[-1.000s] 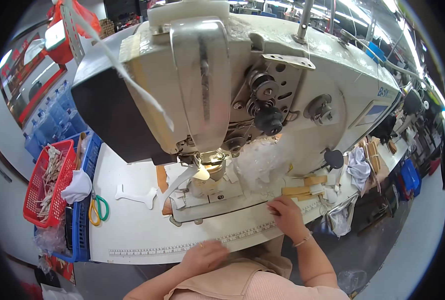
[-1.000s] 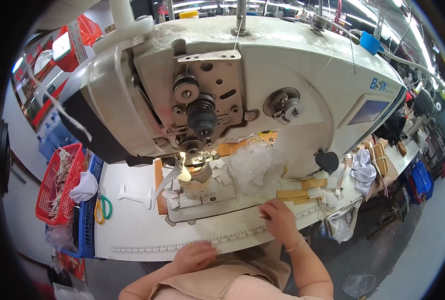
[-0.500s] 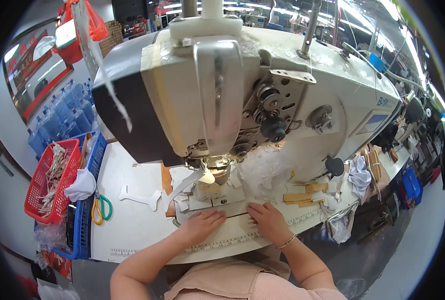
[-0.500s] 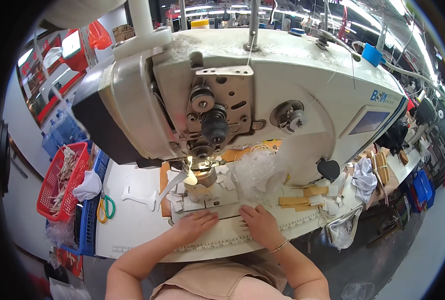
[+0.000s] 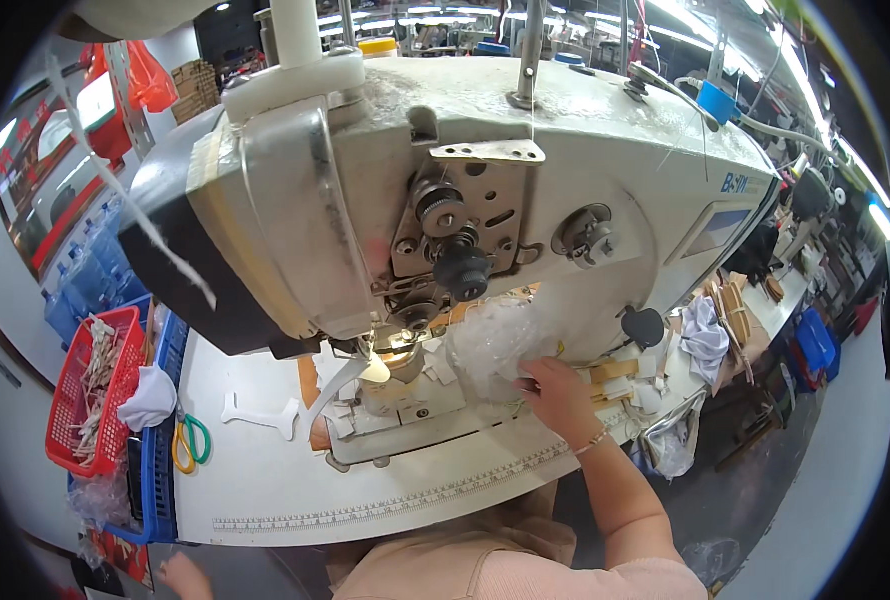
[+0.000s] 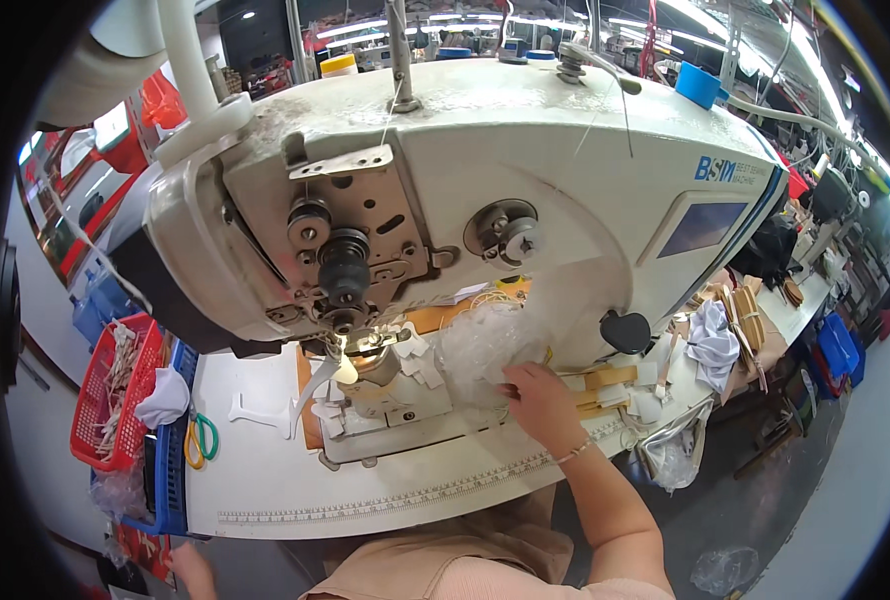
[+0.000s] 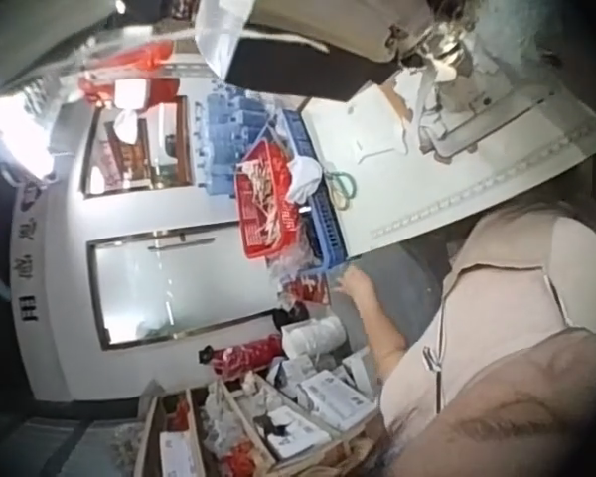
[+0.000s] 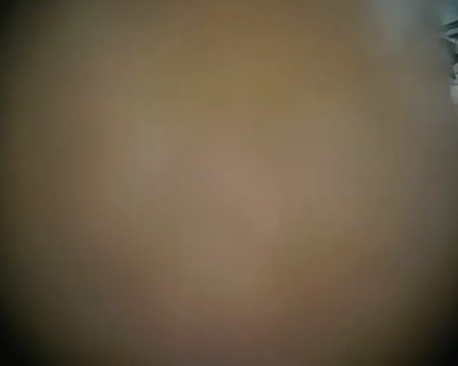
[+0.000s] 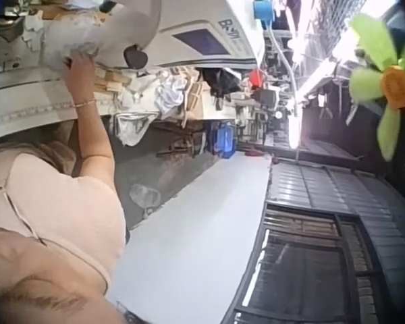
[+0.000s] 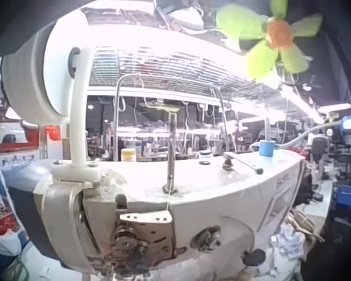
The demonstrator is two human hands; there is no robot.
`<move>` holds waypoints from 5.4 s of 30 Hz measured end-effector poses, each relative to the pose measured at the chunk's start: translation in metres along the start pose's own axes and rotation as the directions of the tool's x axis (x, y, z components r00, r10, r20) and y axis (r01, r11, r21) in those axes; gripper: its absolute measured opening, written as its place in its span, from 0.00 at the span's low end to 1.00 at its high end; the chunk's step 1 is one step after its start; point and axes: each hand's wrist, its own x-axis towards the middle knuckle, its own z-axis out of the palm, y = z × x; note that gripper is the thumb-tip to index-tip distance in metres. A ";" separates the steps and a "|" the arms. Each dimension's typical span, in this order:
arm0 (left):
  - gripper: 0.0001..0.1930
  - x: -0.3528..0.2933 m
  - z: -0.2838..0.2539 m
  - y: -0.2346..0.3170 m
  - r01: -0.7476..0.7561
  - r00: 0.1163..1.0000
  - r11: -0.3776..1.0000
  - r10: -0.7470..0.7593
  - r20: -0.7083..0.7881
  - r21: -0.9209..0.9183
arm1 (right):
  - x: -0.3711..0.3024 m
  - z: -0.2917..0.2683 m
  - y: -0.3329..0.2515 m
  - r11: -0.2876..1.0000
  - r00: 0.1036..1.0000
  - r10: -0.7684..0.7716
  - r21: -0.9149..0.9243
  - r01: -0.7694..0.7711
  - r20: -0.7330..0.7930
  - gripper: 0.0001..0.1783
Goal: Stitching fabric components of a shoe using an industrial sewing machine.
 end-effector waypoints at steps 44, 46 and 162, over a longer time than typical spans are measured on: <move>0.17 -0.075 -0.251 0.281 -0.988 -0.123 -0.091 0.016 -0.992 0.121 | 0.058 0.043 -0.133 0.686 0.978 0.159 0.698 -0.207 0.134 0.12; 0.20 -0.070 -0.250 0.280 -0.984 -0.159 -0.094 0.095 -0.983 0.150 | 0.058 0.039 -0.140 0.751 0.991 0.128 0.648 -0.129 0.050 0.10; 0.08 -0.034 -0.275 0.275 0.114 0.272 -0.341 0.914 -0.301 -0.933 | 0.032 0.040 -0.140 0.869 0.857 -0.492 -0.031 0.494 -0.154 0.22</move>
